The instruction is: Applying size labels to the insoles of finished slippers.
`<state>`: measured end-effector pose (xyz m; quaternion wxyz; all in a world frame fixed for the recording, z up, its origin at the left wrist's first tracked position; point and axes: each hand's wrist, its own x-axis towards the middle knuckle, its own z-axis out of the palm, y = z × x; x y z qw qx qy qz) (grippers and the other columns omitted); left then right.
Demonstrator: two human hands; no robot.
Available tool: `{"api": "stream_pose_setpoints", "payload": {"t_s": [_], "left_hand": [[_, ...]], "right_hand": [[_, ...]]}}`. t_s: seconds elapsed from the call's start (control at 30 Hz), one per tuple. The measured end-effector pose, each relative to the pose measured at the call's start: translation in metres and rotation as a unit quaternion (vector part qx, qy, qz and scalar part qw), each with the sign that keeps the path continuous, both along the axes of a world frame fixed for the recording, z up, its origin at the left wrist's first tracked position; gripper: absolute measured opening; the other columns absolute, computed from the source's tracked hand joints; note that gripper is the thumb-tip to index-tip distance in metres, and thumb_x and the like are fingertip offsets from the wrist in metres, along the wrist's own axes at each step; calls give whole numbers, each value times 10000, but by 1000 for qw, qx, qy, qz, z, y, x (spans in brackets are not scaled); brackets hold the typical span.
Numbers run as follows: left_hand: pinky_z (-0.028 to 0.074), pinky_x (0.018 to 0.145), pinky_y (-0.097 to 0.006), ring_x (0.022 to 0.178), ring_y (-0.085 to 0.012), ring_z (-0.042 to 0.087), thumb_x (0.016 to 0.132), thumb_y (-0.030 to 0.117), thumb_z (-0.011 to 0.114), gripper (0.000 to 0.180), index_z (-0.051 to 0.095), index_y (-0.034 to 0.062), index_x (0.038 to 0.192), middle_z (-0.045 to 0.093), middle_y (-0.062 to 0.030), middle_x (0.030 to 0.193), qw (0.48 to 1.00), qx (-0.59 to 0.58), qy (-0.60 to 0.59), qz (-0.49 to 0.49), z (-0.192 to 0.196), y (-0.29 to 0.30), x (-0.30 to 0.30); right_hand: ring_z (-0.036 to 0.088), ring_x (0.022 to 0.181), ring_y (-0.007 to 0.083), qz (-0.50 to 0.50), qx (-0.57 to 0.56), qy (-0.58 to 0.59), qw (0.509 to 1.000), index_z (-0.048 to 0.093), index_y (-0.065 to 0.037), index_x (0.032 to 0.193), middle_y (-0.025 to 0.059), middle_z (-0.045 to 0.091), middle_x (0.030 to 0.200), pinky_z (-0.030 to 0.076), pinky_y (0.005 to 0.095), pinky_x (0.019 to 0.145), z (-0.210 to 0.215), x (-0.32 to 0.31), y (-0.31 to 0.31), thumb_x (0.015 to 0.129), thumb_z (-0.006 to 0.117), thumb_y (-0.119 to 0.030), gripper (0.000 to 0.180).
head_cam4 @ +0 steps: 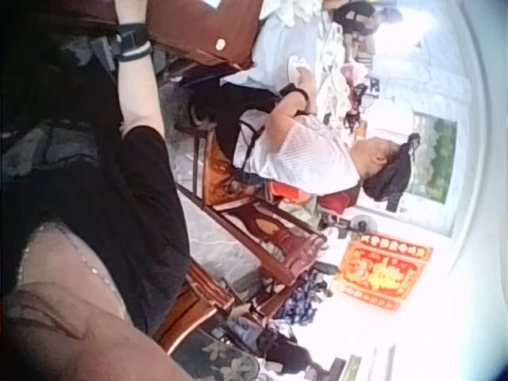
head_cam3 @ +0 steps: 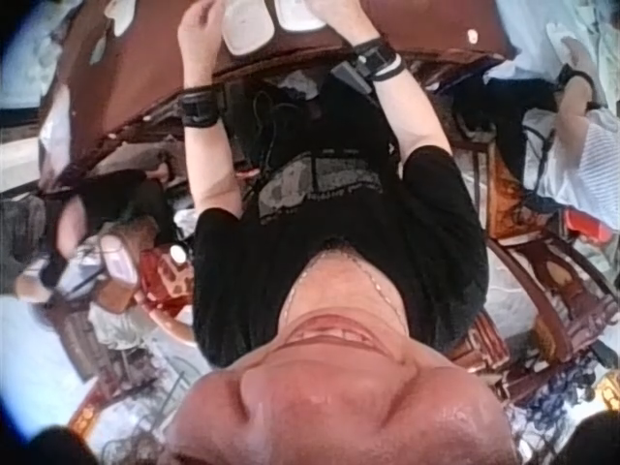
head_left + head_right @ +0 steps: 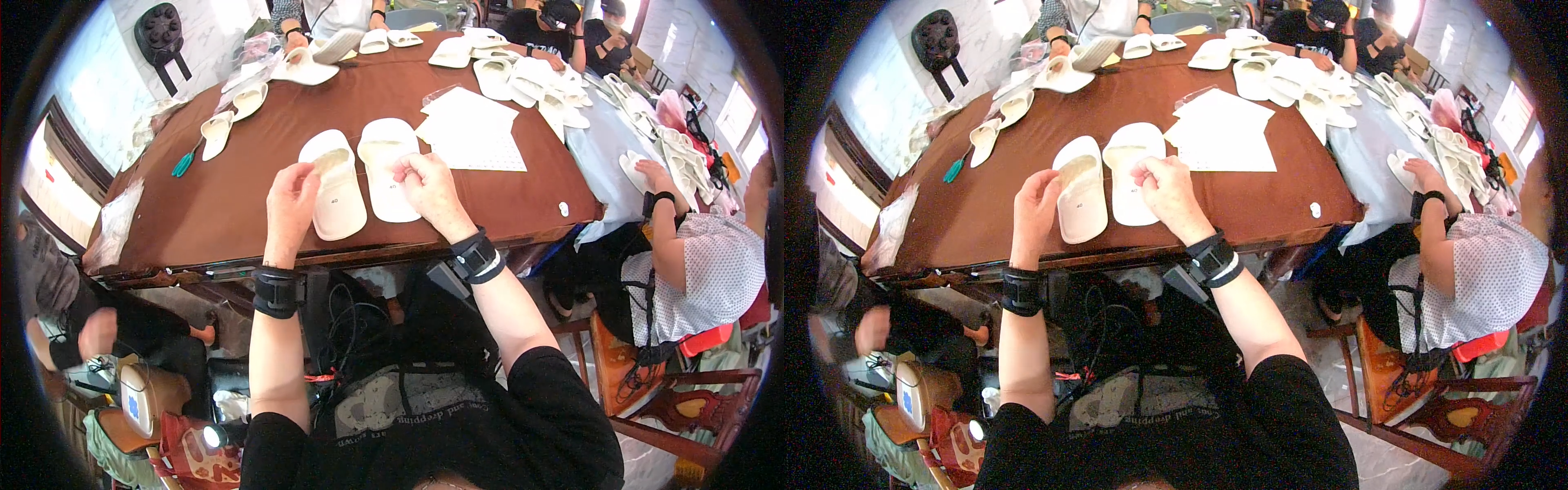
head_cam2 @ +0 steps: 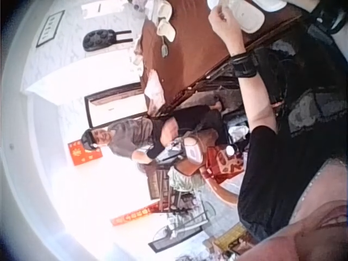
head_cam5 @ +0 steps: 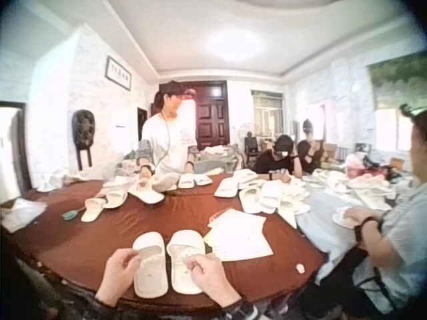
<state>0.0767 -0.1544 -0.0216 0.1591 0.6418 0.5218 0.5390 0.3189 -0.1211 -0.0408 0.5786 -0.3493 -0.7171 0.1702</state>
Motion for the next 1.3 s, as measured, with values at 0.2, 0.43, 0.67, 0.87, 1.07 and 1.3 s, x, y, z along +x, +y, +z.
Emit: {"api": "stream_pose_setpoints", "payload": {"t_s": [0.2, 0.43, 0.67, 0.87, 1.07, 1.3], "left_hand": [[504, 728, -343, 781, -242, 621, 865, 112, 631, 129, 655, -4, 918, 620, -124, 899, 988, 60, 57, 127, -25, 0, -5], [503, 725, -355, 792, -262, 628, 851, 92, 623, 112, 656, 13, 924, 624, -116, 925, 981, 53, 93, 162, -22, -11, 1], [501, 706, -327, 779, -234, 618, 847, 54, 612, 134, 657, 3, 962, 624, -113, 914, 983, 51, 68, 163, -41, -1, -12], [497, 712, -317, 791, -223, 621, 861, 63, 619, 135, 654, 1, 974, 629, -110, 914, 986, 65, 83, 127, -36, 0, -10], [504, 735, -329, 806, -223, 629, 864, 82, 609, 161, 653, -3, 993, 637, -114, 946, 985, 48, 104, 129, -29, 3, -7], [506, 746, -328, 818, -233, 635, 861, 83, 606, 181, 651, -5, 1013, 642, -121, 944, 983, 45, 115, 137, -30, 1, -6]], "right_hand": [[622, 811, 220, 36, -46, 35, 998, 661, -40, 881, 91, 676, 829, 501, 341, 750, 4, 4, -4, 812, 492, 55, 205], [581, 795, 137, 225, 3, 128, 966, 576, 32, 1125, 85, 629, 885, 482, 317, 832, 137, 12, -135, 928, 478, -58, 238], [563, 722, 194, 296, 177, 32, 938, 633, -1, 954, 49, 627, 767, 481, 455, 842, 155, 63, -204, 936, 514, -170, 208], [569, 738, 202, 278, 206, 28, 938, 635, 3, 954, 56, 633, 782, 481, 457, 844, 168, 70, -176, 938, 514, -181, 221], [575, 754, 211, 273, 235, 38, 932, 636, 7, 955, 63, 639, 798, 480, 459, 847, 167, 94, -191, 941, 515, -192, 234], [582, 772, 221, 286, 274, 63, 916, 638, 12, 955, 71, 646, 816, 480, 462, 850, 161, 93, -194, 944, 515, -205, 250]]}}
